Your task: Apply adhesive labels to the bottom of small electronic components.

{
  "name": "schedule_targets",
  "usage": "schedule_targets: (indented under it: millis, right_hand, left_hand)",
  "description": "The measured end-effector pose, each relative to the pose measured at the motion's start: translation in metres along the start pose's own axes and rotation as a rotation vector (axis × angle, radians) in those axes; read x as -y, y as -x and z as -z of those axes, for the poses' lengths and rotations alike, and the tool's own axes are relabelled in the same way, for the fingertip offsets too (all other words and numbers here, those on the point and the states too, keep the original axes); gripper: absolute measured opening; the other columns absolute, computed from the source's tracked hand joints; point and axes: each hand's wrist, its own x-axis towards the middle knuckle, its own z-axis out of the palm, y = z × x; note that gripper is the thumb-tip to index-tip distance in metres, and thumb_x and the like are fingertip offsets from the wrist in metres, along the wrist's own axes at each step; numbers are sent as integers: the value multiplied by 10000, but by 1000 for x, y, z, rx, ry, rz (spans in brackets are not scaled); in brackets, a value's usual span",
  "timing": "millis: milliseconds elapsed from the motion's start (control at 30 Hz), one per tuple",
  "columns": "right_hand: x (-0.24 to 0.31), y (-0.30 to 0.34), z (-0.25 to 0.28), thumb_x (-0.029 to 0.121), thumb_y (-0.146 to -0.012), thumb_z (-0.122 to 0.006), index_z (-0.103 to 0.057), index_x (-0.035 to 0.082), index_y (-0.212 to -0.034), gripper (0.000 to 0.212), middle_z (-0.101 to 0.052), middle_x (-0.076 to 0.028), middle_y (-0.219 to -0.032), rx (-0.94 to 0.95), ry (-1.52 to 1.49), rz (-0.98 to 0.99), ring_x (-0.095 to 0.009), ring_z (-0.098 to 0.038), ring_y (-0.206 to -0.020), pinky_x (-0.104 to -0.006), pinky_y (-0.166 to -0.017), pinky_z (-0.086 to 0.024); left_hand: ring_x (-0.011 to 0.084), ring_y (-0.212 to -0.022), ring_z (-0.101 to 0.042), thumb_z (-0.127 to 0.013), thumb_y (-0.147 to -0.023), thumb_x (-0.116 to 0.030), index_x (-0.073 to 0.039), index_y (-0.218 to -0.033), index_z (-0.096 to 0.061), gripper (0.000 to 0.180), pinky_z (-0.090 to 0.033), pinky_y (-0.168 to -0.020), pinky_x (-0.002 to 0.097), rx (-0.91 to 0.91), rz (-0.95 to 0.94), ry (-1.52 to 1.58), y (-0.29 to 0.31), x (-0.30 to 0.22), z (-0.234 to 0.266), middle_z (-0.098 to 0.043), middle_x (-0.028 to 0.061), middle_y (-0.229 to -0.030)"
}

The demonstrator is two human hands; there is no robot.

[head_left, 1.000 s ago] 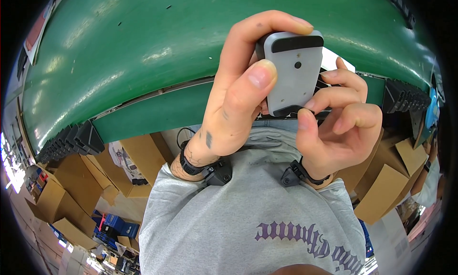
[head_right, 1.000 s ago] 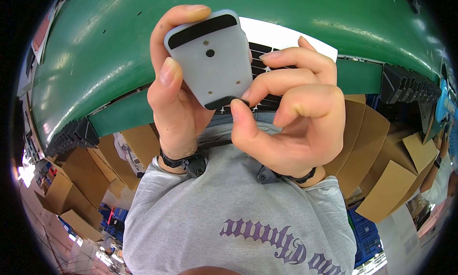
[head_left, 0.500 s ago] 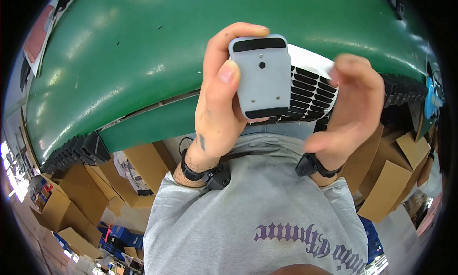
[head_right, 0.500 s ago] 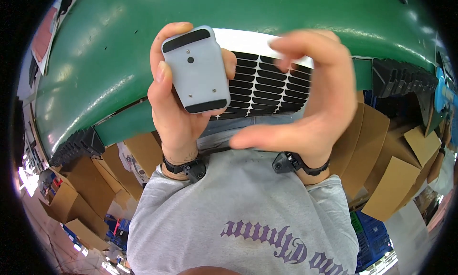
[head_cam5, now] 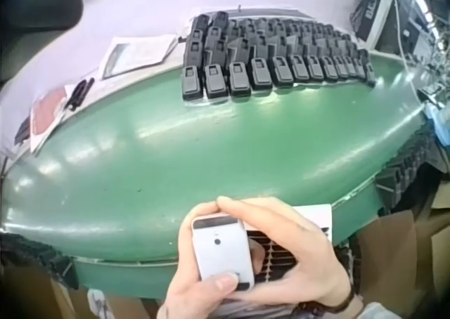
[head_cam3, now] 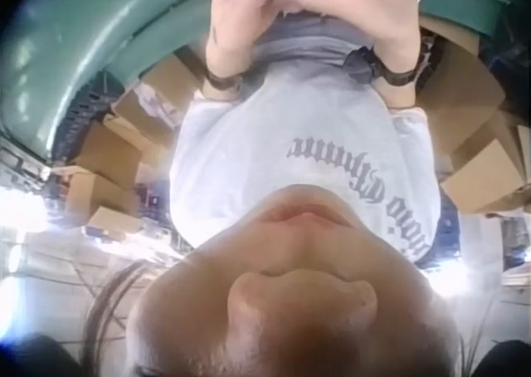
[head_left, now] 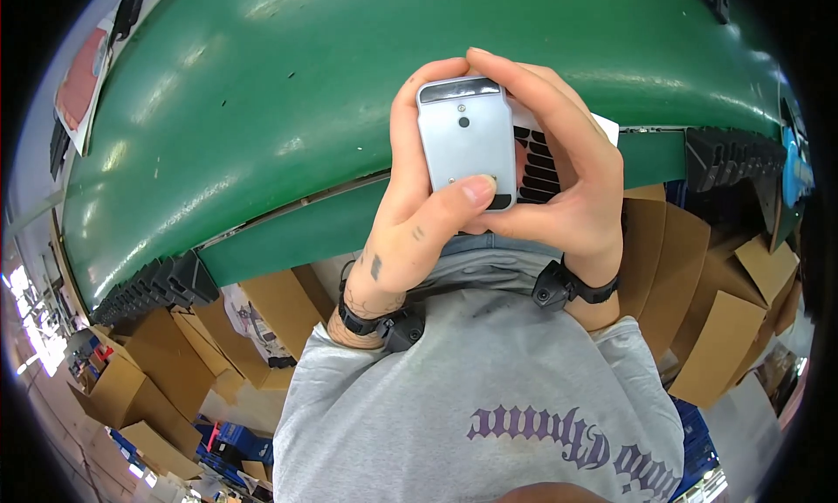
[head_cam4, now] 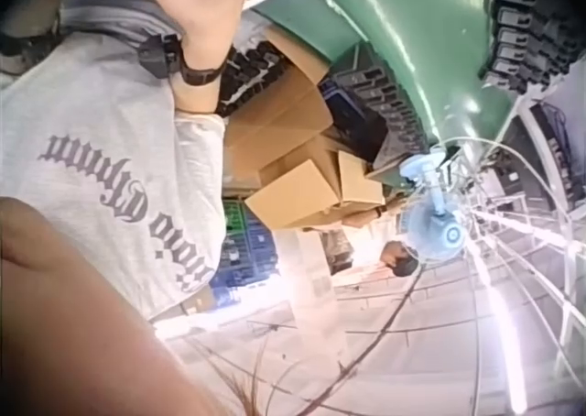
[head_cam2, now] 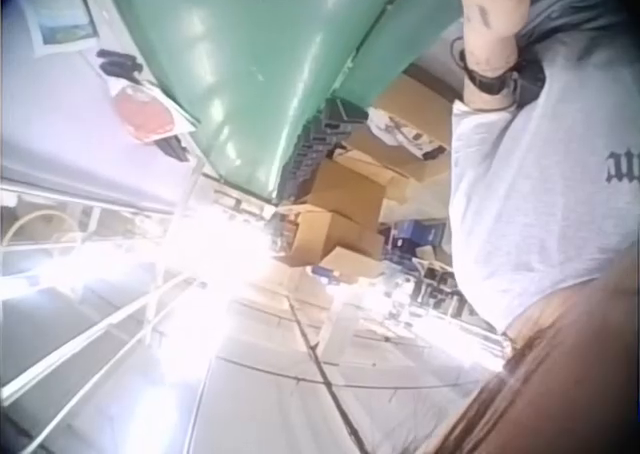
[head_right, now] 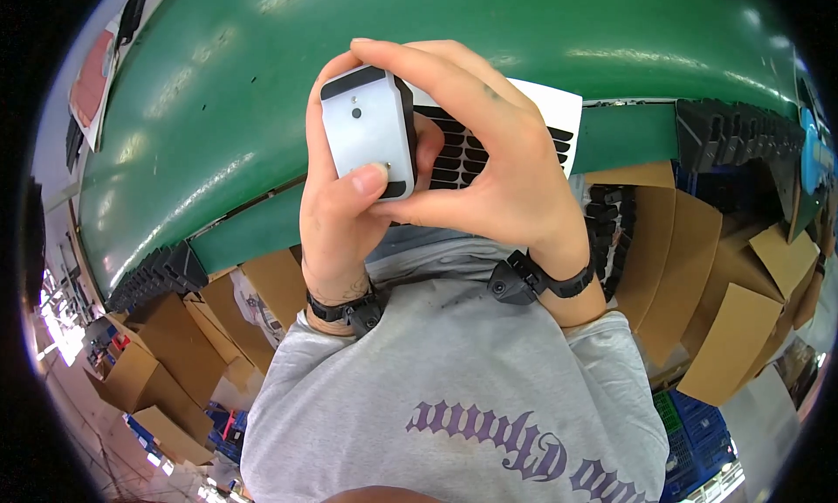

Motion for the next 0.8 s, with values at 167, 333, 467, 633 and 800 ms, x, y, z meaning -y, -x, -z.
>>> schedule_targets:
  millis: [167,333,467,633,800]
  right_hand:
    - [1,-3,-2,-25,-471,-730,-535,-53,-1257,811,-553,-137,-1206,-8,8,-24,-214,-535,-1079,-302,-923,-417]
    - [-6,-1,-3,80,-507,-787,-569,89,-1261,785,-598,-82,-1097,-81,42,42,-233,-588,-999,-317,-842,-477]
    - [-6,-2,-2,85,-504,-790,-567,90,-1265,793,-592,-83,-1108,-81,22,28,-231,-584,-1000,-317,-844,-474]
    - [-5,0,3,94,-549,-802,-528,-26,-1286,796,-544,-114,-1182,-8,-19,-26,-189,-542,-1075,-283,-906,-434]
    - [-8,2,4,111,-555,-808,-526,-20,-1290,798,-545,-113,-1187,0,-3,-13,-191,-542,-1080,-288,-912,-436]
  left_hand:
    - [183,-814,-544,-666,-721,-267,-32,-1414,-198,869,-464,-665,291,58,-28,32,-1,3,5,-515,118,-1015]
    - [181,-817,-542,-675,-719,-259,-31,-1418,-191,880,-462,-670,289,77,-1,-18,-2,1,4,-512,119,-1019]
    - [180,-830,-538,-670,-712,-245,-35,-1421,-188,883,-462,-682,286,13,42,9,0,-2,-2,-494,120,-1057]
    - [182,-848,-531,-679,-676,-207,-48,-1422,-190,907,-463,-684,283,57,2,52,0,1,-2,-481,117,-1071]
    - [184,-847,-531,-689,-650,-188,-64,-1417,-196,920,-460,-675,278,36,12,-26,0,5,-1,-483,112,-1050]
